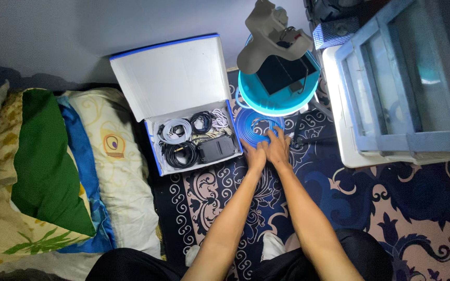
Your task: The person places a cloth and plate on the floor, then sorts through and organizes various cables, a blue coil, and electronic accessories inside a box and a bag.
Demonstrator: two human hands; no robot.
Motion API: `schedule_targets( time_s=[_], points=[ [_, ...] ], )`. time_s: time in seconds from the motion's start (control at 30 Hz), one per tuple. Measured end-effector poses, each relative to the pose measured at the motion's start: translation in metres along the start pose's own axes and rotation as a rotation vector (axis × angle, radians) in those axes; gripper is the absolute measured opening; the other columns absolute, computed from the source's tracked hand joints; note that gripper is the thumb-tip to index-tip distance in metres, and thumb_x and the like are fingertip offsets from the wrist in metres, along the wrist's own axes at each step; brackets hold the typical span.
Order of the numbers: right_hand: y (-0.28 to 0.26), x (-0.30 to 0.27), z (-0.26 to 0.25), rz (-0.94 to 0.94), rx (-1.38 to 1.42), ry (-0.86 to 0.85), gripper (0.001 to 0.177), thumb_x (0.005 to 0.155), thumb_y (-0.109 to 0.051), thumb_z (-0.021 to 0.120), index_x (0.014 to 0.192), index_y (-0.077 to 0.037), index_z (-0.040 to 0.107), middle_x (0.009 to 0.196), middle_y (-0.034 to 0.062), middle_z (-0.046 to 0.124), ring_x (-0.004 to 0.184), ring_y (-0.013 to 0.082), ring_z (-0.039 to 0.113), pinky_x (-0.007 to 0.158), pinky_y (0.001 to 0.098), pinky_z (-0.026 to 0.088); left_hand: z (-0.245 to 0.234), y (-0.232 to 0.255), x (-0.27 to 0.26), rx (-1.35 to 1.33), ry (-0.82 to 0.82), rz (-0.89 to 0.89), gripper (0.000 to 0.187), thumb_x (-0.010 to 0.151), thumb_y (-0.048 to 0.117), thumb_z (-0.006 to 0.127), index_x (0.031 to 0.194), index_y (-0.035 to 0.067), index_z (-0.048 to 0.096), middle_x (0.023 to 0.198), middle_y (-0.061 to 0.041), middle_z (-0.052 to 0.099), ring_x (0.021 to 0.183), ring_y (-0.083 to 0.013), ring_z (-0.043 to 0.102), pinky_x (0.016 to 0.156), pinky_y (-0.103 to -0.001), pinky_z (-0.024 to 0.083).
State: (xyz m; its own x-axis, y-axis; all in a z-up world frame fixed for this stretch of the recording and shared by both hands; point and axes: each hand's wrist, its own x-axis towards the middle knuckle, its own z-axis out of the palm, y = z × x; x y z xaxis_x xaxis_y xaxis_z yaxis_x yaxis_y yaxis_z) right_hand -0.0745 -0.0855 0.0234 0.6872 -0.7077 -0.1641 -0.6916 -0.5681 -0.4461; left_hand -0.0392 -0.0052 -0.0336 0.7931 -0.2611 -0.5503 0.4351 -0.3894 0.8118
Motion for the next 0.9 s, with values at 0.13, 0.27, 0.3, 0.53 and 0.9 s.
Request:
schedule_targets(
  time_s=[0.13,0.27,0.3,0.53,0.9],
  points=[
    [-0.007,-0.010,-0.005,0.017,0.032,0.042,0.033,0.082,-0.023,0.072,0.114,-0.016,0.071,0.152,0.0165,0.047,0.128,0.0526,0.044,0.113,0.0565,0.034,-0.009,0.018,-0.016,-0.059,0.016,-0.057,0.089,0.094,0.023,0.060,0.160,-0.004,0.007,0.161,-0.032,0.028,0.147,-0.0433,0.033,0.121,-0.044,0.027],
    [-0.015,-0.020,-0.005,-0.077,0.060,0.224,0.032,0.079,-0.015,0.077,0.110,-0.015,0.075,0.156,0.0202,0.041,0.136,0.0525,0.035,0.117,0.0560,0.028,-0.007,0.021,-0.017,-0.289,0.030,-0.170,0.083,0.092,0.018,0.057,0.162,0.005,0.015,0.157,-0.023,0.042,0.140,-0.0362,0.048,0.115,-0.042,0.038],
    [-0.015,-0.024,-0.006,-0.082,0.090,0.266,0.033,0.078,-0.014,0.078,0.111,-0.012,0.074,0.156,0.0227,0.038,0.138,0.0523,0.034,0.118,0.0555,0.028,-0.003,0.018,-0.014,-0.360,0.051,-0.180,0.081,0.091,0.017,0.056,0.162,0.007,0.019,0.156,-0.021,0.045,0.138,-0.0343,0.051,0.113,-0.042,0.040],
    [-0.003,-0.033,0.016,0.194,0.383,0.484,0.049,0.085,0.000,0.074,0.130,0.000,0.055,0.148,0.0289,0.039,0.140,0.0450,0.042,0.115,0.0456,0.040,0.007,0.006,0.005,-0.558,0.045,-0.405,0.072,0.096,0.018,0.052,0.161,0.012,0.022,0.147,-0.015,0.054,0.120,-0.0296,0.060,0.090,-0.041,0.053],
    [0.059,-0.014,0.075,0.289,0.888,0.466,0.057,0.097,0.004,0.062,0.151,0.007,0.044,0.130,0.0233,0.066,0.112,0.0255,0.068,0.094,0.0329,0.055,0.000,0.007,0.007,-0.622,-0.037,-0.435,0.069,0.101,0.019,0.046,0.163,0.026,0.018,0.158,-0.010,0.041,0.129,-0.0304,0.054,0.094,-0.047,0.054]
  ],
)
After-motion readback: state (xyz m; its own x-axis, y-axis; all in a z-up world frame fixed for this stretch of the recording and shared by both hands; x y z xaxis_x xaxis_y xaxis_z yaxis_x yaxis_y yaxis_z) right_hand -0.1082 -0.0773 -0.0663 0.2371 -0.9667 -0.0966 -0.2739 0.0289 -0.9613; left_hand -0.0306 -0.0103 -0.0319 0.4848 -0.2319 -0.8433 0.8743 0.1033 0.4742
